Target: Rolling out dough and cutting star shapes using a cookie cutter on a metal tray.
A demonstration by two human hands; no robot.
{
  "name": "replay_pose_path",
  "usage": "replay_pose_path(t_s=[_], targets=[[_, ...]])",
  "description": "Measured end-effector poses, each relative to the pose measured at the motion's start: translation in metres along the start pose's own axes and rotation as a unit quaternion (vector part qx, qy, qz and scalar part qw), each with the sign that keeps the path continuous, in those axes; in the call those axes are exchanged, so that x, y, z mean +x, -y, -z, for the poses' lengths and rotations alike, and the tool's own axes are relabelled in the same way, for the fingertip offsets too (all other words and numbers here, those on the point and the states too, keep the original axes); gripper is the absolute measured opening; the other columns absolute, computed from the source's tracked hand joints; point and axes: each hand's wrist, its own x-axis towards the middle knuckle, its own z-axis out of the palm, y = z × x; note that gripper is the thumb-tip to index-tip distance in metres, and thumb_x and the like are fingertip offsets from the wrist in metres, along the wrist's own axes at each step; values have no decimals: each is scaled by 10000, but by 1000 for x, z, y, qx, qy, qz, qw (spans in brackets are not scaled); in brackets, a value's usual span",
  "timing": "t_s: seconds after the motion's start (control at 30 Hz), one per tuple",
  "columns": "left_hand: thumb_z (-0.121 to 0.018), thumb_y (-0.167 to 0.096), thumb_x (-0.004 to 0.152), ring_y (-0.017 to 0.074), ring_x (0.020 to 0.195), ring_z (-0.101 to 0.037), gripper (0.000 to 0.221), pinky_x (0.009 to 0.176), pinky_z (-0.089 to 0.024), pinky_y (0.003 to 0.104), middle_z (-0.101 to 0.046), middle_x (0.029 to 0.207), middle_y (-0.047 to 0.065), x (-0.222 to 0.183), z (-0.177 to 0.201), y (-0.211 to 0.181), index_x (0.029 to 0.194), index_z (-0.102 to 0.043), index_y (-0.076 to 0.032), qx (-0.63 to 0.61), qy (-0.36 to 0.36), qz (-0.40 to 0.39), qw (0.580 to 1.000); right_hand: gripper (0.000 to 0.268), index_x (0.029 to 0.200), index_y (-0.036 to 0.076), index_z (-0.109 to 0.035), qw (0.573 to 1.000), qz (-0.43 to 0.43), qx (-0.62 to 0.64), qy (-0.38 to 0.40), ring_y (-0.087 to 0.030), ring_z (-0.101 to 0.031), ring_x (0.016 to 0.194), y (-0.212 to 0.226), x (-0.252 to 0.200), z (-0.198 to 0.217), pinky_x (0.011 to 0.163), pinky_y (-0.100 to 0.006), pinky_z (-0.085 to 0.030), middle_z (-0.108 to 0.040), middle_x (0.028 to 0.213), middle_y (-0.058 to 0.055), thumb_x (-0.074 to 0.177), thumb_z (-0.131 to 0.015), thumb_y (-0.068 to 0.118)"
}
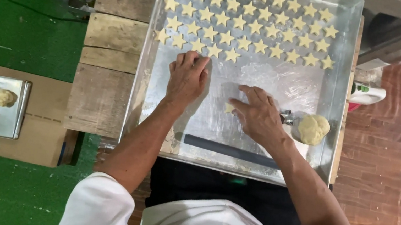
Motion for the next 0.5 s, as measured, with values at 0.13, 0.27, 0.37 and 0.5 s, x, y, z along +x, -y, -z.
replay_pose_path(t_s=[0.13, 0.27, 0.37, 0.5], targets=[[-637, -231, 979, 286, 1191, -483, 263, 957, -440, 505, -472, 1178, 21, 1, -4, 1, 1241, -635, -222, 3, -11, 5, 1000, 185, 1086, 240, -790, 1000, -11, 5, 18, -299, -592, 1264, 3, -3, -8, 848, -407, -543, -640, 1312, -70, 912, -735, 206], [-632, -225, 979, 291, 1179, -484, 267, 945, -441, 502, -465, 1170, 28, 0, -2, 2, 1245, -629, -209, -3, -11, -5, 1000, 184, 1092, 179, -750, 999, -17, 31, 32, -311, -582, 1273, 3, -2, -15, 841, -431, -556, -621, 1313, -81, 910, -728, 197], [-627, -226, 984, 287, 1178, -482, 271, 946, -442, 499, -459, 1168, 25, 0, 0, 1, 1254, -624, -210, 0, -6, -8, 1000, 193, 1093, 161, -736, 997, -32, 52, 48, -318, -582, 1280, 0, 0, -17, 839, -439, -564, -612, 1321, -85, 902, -734, 195], [-631, -225, 980, 285, 1179, -482, 280, 952, -443, 497, -456, 1162, 18, 0, -3, 2, 1260, -622, -215, 5, -3, -4, 1000, 181, 1090, 182, -751, 998, -28, 22, 49, -312, -580, 1298, 1, 4, -7, 845, -432, -564, -615, 1330, -83, 912, -727, 204]])
